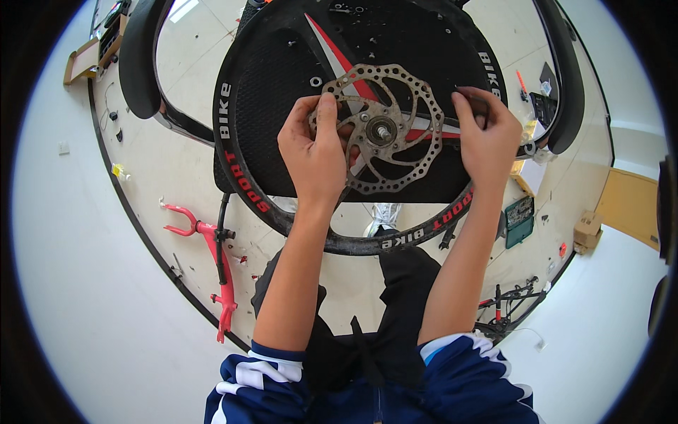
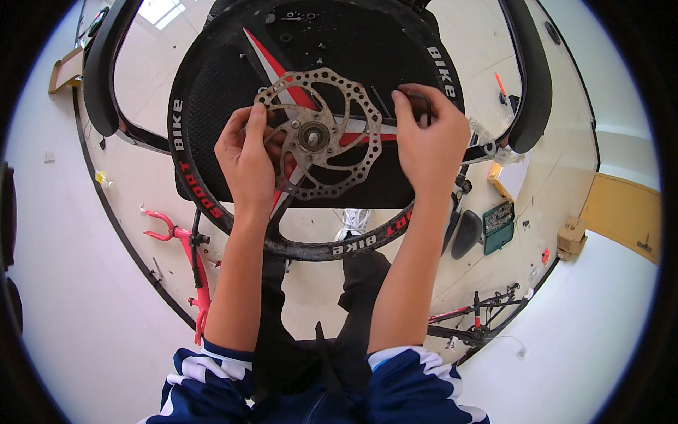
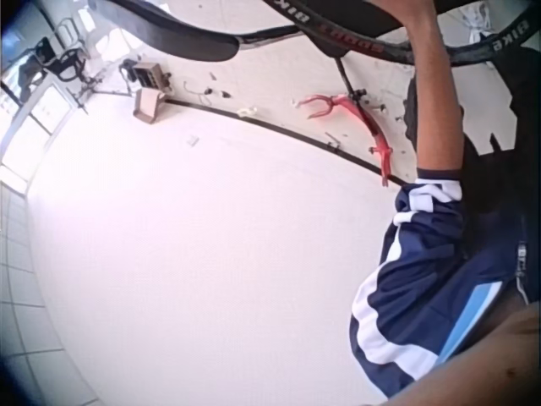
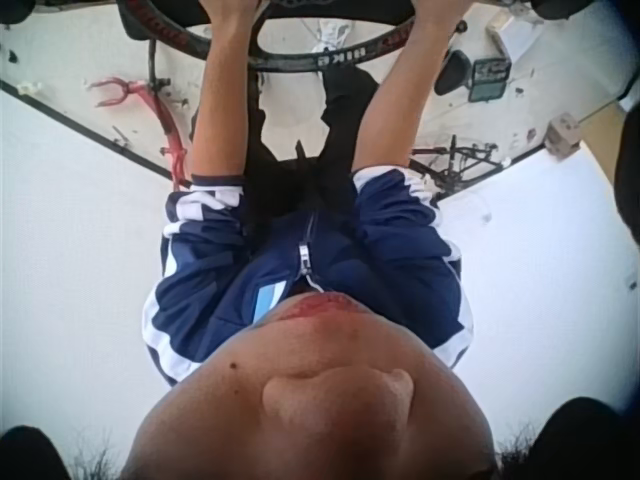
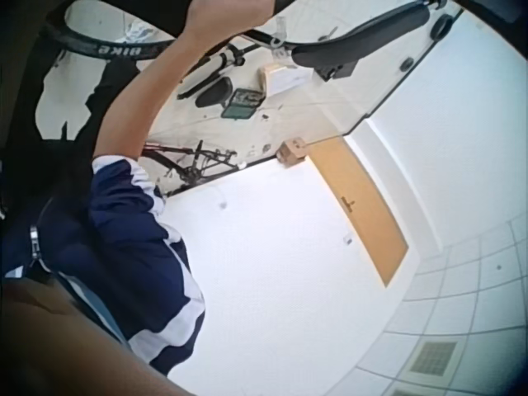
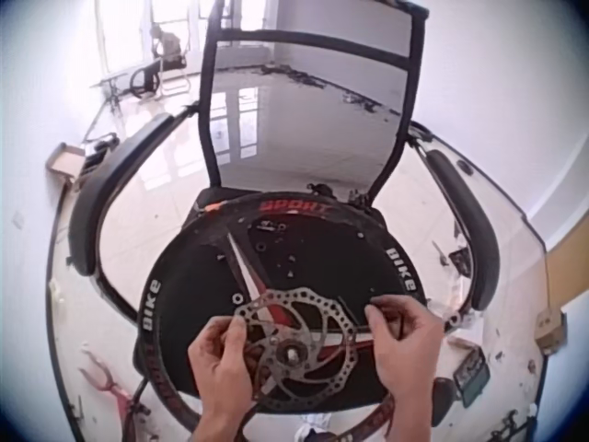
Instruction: The person installs a disc brake rotor onto a bicycle wheel hub, aligning the rotor and inserting multiple bolts by hand. They tighten each bolt and then place the assembled wheel on the floor.
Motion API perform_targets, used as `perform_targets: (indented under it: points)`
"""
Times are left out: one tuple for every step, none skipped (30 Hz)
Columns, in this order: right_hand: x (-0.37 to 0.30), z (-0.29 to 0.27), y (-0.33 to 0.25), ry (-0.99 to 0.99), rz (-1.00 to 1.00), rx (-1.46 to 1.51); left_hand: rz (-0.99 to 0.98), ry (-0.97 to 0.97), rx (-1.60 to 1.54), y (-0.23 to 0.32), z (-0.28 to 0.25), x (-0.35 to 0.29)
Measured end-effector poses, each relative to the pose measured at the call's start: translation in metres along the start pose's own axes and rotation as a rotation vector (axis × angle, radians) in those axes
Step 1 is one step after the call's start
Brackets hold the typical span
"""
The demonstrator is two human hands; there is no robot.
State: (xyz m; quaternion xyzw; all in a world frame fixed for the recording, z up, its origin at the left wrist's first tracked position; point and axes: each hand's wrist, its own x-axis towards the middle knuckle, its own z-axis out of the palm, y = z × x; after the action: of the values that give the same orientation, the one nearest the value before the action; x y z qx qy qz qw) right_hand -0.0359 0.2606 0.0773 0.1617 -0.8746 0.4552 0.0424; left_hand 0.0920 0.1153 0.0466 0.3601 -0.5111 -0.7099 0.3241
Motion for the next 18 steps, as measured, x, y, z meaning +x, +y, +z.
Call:
perform_targets:
  points:
    - [0.011, 0.002, 0.013, -0.036, -0.032, -0.044, -0.002, -0.008, 0.0, 0.002, 0.003, 0.0]
    - [0.016, 0.007, 0.014, -0.08, -0.065, -0.082, -0.022, -0.015, -0.001, 0.003, 0.002, 0.001]
    - [0.017, 0.01, 0.016, -0.091, -0.073, -0.174, -0.042, -0.023, -0.002, 0.004, 0.002, 0.001]
    - [0.014, 0.012, 0.01, -0.099, -0.042, -0.163, -0.065, -0.026, -0.002, 0.003, -0.001, 0.0]
    - [0.012, 0.012, 0.004, -0.106, -0.011, -0.152, -0.049, -0.03, -0.009, 0.001, -0.003, 0.001]
    - [0.009, 0.011, -0.003, -0.114, 0.02, -0.141, -0.033, -0.033, -0.016, -0.002, -0.005, 0.003]
    - [0.008, 0.005, -0.009, -0.133, -0.007, -0.128, -0.02, -0.042, -0.03, -0.003, -0.004, 0.003]
    - [0.005, 0.0, -0.024, -0.191, -0.012, -0.066, -0.012, -0.038, -0.037, -0.003, -0.003, 0.004]
    - [0.0, -0.004, -0.04, -0.25, -0.016, -0.003, -0.004, -0.033, -0.044, -0.002, -0.003, 0.005]
    - [-0.005, -0.008, -0.056, -0.304, -0.02, 0.056, 0.004, -0.033, -0.055, -0.001, -0.001, 0.004]
    - [-0.01, -0.007, -0.068, -0.39, -0.164, -0.019, 0.004, -0.025, -0.049, -0.003, -0.001, 0.005]
    - [-0.012, -0.004, -0.077, -0.519, -0.284, -0.031, 0.004, -0.016, -0.044, -0.005, -0.001, 0.005]
    - [-0.007, -0.002, -0.076, -0.6, -0.452, -0.117, 0.003, -0.009, -0.041, -0.005, 0.0, 0.005]
    - [0.002, 0.001, -0.07, -0.685, -0.616, -0.206, 0.012, -0.016, -0.029, -0.006, 0.002, 0.004]
    - [0.012, 0.001, -0.067, -0.737, -0.714, -0.303, 0.02, -0.023, -0.017, -0.007, 0.005, 0.004]
    - [0.022, 0.005, -0.064, -0.793, -0.815, -0.392, 0.031, -0.022, 0.001, -0.006, 0.004, 0.006]
    - [0.029, 0.008, -0.063, -0.846, -0.918, -0.482, 0.022, -0.016, -0.024, -0.007, 0.004, 0.006]
    - [0.033, 0.01, -0.062, -0.881, -0.919, -0.506, 0.004, -0.018, -0.02, -0.008, 0.003, 0.005]
